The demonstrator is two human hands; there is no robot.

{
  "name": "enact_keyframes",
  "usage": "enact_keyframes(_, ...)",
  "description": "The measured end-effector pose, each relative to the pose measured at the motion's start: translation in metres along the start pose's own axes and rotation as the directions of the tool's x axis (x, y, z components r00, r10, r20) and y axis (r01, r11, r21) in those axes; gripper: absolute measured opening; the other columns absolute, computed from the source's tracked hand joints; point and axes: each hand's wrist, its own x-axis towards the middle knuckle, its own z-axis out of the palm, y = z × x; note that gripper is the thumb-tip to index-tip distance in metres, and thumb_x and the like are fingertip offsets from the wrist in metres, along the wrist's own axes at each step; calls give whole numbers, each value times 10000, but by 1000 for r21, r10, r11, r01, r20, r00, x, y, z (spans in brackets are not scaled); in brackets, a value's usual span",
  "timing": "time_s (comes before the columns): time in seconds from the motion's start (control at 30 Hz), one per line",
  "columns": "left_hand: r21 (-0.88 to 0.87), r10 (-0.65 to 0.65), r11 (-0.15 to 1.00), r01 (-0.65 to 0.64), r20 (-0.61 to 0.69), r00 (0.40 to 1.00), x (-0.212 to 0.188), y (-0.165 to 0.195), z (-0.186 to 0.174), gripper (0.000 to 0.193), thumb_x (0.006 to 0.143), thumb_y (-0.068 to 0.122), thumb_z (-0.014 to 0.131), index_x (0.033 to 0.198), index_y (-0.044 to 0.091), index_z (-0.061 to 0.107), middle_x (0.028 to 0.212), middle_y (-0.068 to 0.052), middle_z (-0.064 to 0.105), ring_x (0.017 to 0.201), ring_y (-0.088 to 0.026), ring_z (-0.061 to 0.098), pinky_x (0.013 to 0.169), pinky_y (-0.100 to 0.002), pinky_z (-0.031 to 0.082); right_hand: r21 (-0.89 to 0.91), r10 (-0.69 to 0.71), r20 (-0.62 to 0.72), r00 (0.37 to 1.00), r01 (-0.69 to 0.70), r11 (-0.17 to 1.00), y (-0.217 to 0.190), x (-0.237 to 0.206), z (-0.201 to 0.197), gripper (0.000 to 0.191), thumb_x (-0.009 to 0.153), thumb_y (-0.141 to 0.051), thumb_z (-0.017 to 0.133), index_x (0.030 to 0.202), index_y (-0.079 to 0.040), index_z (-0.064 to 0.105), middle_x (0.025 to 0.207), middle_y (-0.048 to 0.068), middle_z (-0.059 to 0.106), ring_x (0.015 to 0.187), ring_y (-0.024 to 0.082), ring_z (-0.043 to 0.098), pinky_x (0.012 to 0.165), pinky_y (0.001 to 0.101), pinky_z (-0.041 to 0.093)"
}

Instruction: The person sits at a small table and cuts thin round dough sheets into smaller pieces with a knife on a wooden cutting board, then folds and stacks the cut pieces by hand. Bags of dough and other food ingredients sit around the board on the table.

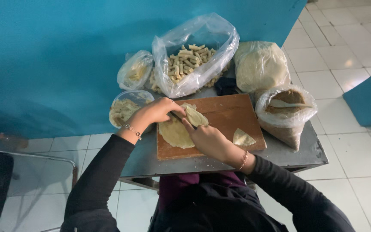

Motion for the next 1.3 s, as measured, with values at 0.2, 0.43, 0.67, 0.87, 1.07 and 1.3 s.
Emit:
enact_keyframes(0.2,13,-26,1000,26,16,1000,-2,-2,2,618,610,-148,694,1175,101,730,1085,-135,752,1045,-340,706,838,-416,562,-37,-11,-24,1000,10,999,-1,-1,-3,749,760,-109,637,1467,76,470,641,63,666,562,192,686,490,305,539)
enact_keyframes(0.43,-1,8,1000,-8,-15,1000,-1,0,1,586,599,-107,762,1144,108,733,1101,-135,749,1048,-342,699,846,-417,554,-44,10,82,997,-6,999,-3,-10,-11,710,817,-87,610,1490,68,445,591,42,651,513,176,683,465,294,534)
enact_keyframes(0.67,28,24,999,-24,13,1000,0,2,2,587,626,-95,775,1164,130,713,1084,-119,755,1020,-336,705,863,-428,545,-78,37,70,997,-31,996,-8,-29,-22,716,804,-133,599,1485,19,441,607,57,663,533,185,686,469,283,536)
enact_keyframes(0.87,64,-43,997,41,36,998,-1,2,3,598,647,-69,793,1193,163,710,1086,-99,758,1019,-323,710,869,-422,550,-70,20,284,959,-1,998,-10,-31,-39,786,820,-112,598,1549,64,364,659,61,690,547,182,692,480,292,553)
enact_keyframes(1.07,90,-39,995,34,49,998,0,5,4,603,636,-19,846,1193,164,704,1047,-114,742,1005,-345,693,859,-439,542,-209,24,243,970,28,978,-11,-47,-47,714,847,-132,593,1516,-7,378,743,111,695,550,177,689,450,276,551)
enact_keyframes(1.3,48,-37,998,35,44,998,0,7,2,621,624,-22,850,1197,157,696,1061,-128,740,1016,-355,695,847,-443,549,-67,-8,200,980,22,998,-1,-62,-58,757,824,-123,598,1537,9,382,679,71,659,597,182,679,532,296,553)
